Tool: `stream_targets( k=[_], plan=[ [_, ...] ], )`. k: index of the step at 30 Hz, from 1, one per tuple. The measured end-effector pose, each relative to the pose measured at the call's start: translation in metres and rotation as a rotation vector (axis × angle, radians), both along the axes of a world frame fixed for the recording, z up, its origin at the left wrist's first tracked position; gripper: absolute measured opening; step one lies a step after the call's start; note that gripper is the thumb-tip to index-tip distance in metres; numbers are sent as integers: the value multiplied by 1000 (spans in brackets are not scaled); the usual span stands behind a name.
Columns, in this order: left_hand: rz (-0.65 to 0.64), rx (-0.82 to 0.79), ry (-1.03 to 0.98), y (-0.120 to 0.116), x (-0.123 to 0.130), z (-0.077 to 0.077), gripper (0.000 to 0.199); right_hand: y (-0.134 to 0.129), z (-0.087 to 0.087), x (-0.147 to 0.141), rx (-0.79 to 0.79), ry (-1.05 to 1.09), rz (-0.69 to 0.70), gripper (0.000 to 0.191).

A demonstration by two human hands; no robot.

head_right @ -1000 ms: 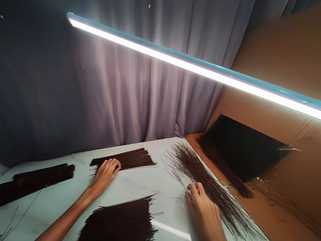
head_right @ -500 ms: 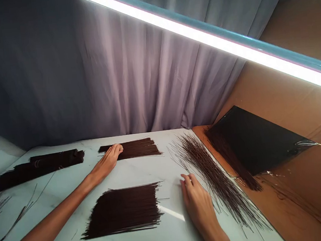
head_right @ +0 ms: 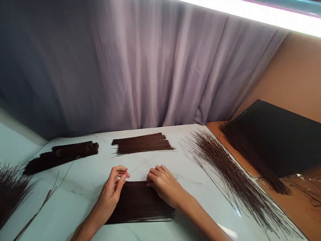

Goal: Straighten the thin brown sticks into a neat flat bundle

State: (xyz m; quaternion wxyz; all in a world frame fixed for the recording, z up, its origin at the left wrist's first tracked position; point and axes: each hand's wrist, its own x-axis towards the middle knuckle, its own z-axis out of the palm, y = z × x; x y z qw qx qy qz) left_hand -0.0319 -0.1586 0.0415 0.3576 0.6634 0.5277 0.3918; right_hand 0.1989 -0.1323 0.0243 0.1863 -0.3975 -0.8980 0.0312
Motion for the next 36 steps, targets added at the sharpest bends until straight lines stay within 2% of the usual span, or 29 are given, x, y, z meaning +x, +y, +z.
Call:
stream_targets(
  k=[5, 7, 10, 12, 14, 16, 18, 23, 26, 31, 36],
  plan=[
    [35, -40, 4, -4, -2, 2, 18, -5, -11, -6, 85, -78, 0, 19],
    [44, -51, -43, -8, 1, 8, 19, -9, -7, -5, 113, -91, -10, 21],
    [55, -122, -224, -17, 7, 16, 24, -18, 10, 8, 112, -76, -41, 25],
    [31, -171, -339, -25, 15, 17, 30, -26, 23, 26, 16, 31, -131, 25],
    [5, -180, -412, -31, 24, 15, 34, -35, 31, 44, -74, 244, -307, 23],
    [-10, -175, -453, -34, 35, 11, 36, -45, 31, 55, -64, 496, -497, 17],
    [-38, -197, -481, -33, 43, 6, 35, -57, 25, 55, 3, 672, -561, 15],
    [-85, -322, -583, -27, 51, 1, 29, -86, -6, 15, 5, 778, -368, 17],
    [-84, -356, -601, -26, 50, 1, 24, -91, -18, -4, 15, 759, -355, 23],
    [-64, -352, -502, -26, 49, 1, 18, -88, -19, -5, 50, 632, -341, 22],
    [15, -241, -322, -21, 46, 4, 35, -89, -17, -5, 109, 557, -317, 23]
  ],
)
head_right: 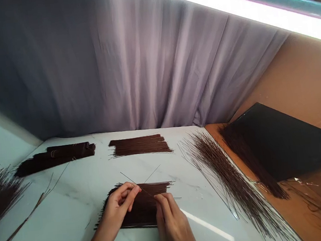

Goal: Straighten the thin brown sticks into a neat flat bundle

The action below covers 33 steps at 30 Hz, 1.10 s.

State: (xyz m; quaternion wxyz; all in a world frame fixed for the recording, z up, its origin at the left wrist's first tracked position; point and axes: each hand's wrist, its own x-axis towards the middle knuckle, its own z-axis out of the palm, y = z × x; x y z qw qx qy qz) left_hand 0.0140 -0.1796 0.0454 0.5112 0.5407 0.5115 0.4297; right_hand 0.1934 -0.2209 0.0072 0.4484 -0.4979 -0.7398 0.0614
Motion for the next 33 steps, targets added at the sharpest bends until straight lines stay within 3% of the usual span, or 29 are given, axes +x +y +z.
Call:
stream_targets(
  k=[4, 8, 13, 18, 23, 27, 30, 33],
  plan=[
    [4, 10, 42, 1, -1, -4, 36, -1, -4, -4, 15, -20, -7, 25],
    [-87, -70, 5, 0, -2, -9, 39, 0, -5, -3, 22, -16, -12, 24],
    [-162, 25, 32, -3, -7, -6, 32, 2, -2, -2, 40, -2, -33, 24],
    [-149, 31, 85, -6, -10, 4, 33, 2, -1, -4, 45, 8, -44, 25],
    [-178, -89, -37, -6, -5, 13, 35, 0, 1, -4, 29, 10, -31, 25],
    [-164, -151, -52, -3, -3, 7, 37, -1, -1, -5, 18, -12, -15, 23],
    [-131, -86, -17, 1, -4, -1, 37, -2, -2, -6, -8, -48, 17, 24],
    [-126, -25, 19, 1, -7, 3, 36, -3, 8, -2, 29, -88, 9, 23]
  ],
)
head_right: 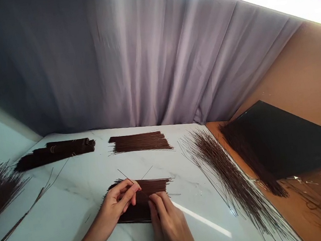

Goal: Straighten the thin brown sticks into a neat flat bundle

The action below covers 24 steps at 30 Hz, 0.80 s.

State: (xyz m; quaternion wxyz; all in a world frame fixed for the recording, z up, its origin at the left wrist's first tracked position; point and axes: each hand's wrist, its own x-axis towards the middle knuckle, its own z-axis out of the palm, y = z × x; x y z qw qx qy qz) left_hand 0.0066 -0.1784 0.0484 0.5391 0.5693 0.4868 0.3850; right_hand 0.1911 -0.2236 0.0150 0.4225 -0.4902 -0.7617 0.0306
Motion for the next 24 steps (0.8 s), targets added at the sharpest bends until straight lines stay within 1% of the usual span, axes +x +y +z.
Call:
stream_targets(
  k=[2, 4, 6, 8, 10, 12, 13, 14, 15, 17, 19, 20, 21, 22, 24],
  plan=[
    [-23, 10, 34, -3, -1, 8, 36, 1, 13, 5, 110, -55, -57, 30],
    [-73, 1, 70, -8, -1, 17, 36, 4, 27, 9, 221, -173, -77, 39],
    [-122, -8, 99, -12, 0, 23, 39, 8, 38, 11, 280, -272, -37, 38],
    [-140, -17, 111, -13, 0, 25, 40, 13, 43, 13, 300, -290, 26, 33],
    [-93, 8, 118, -12, -4, 29, 38, 18, 44, 16, 282, -309, 86, 34],
    [15, 72, 98, -8, -12, 36, 34, 22, 44, 27, 204, -358, 136, 36],
    [71, 109, 68, -7, -18, 41, 34, 24, 44, 35, 159, -355, 138, 33],
    [105, 129, 23, -6, -24, 47, 35, 24, 44, 45, 119, -323, 118, 28],
    [109, 120, -32, -5, -29, 52, 37, 25, 44, 56, 89, -263, 73, 22],
    [19, 12, -125, -6, -34, 58, 39, 22, 44, 75, 53, -94, -66, 12],
    [-86, -113, -162, -9, -32, 53, 40, 17, 43, 83, 30, 80, -205, 11],
    [-102, -136, -157, -9, -29, 47, 39, 14, 42, 82, 19, 152, -236, 10],
    [-102, -134, -143, -10, -25, 41, 39, 11, 41, 78, 7, 200, -222, 9],
    [-104, -117, -124, -10, -20, 34, 38, 8, 39, 72, -10, 221, -168, 8],
    [-85, -57, -66, -9, -13, 22, 38, 4, 33, 55, -40, 202, -7, 10]
  ],
)
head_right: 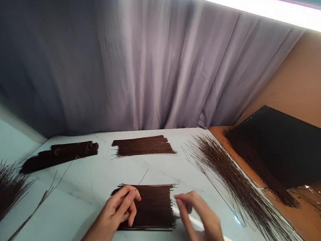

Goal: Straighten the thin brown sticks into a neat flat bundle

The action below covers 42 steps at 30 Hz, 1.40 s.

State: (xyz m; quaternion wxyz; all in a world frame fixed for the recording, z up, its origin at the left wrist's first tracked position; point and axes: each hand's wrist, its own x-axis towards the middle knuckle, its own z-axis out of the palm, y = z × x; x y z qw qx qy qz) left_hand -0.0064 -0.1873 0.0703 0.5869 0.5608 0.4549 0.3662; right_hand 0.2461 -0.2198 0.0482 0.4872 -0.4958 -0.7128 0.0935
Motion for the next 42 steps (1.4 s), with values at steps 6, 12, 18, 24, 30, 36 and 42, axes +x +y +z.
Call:
stream_targets(
  k=[6, 12, 18, 24, 30, 36, 42],
  plan=[
    [83, 2, 40, 8, 3, -11, 45, 3, -21, -23, 79, -158, 101, 16],
    [209, 91, 64, 15, 1, -15, 46, 4, -26, -25, 112, -312, 65, 13],
    [281, 72, 63, 19, -1, -22, 48, 4, -29, -32, 158, -404, 56, 11],
    [326, 57, 83, 18, 0, -23, 47, 3, -33, -39, 123, -411, 45, 14],
    [346, 117, 162, 14, 7, -20, 42, 7, -37, -61, 79, -313, 63, 19],
    [276, 42, 71, 9, 10, -18, 43, 4, -39, -68, 32, -240, 24, 25],
    [242, 78, 66, 5, 10, -17, 40, 1, -42, -64, 7, -207, 30, 21]
  ],
)
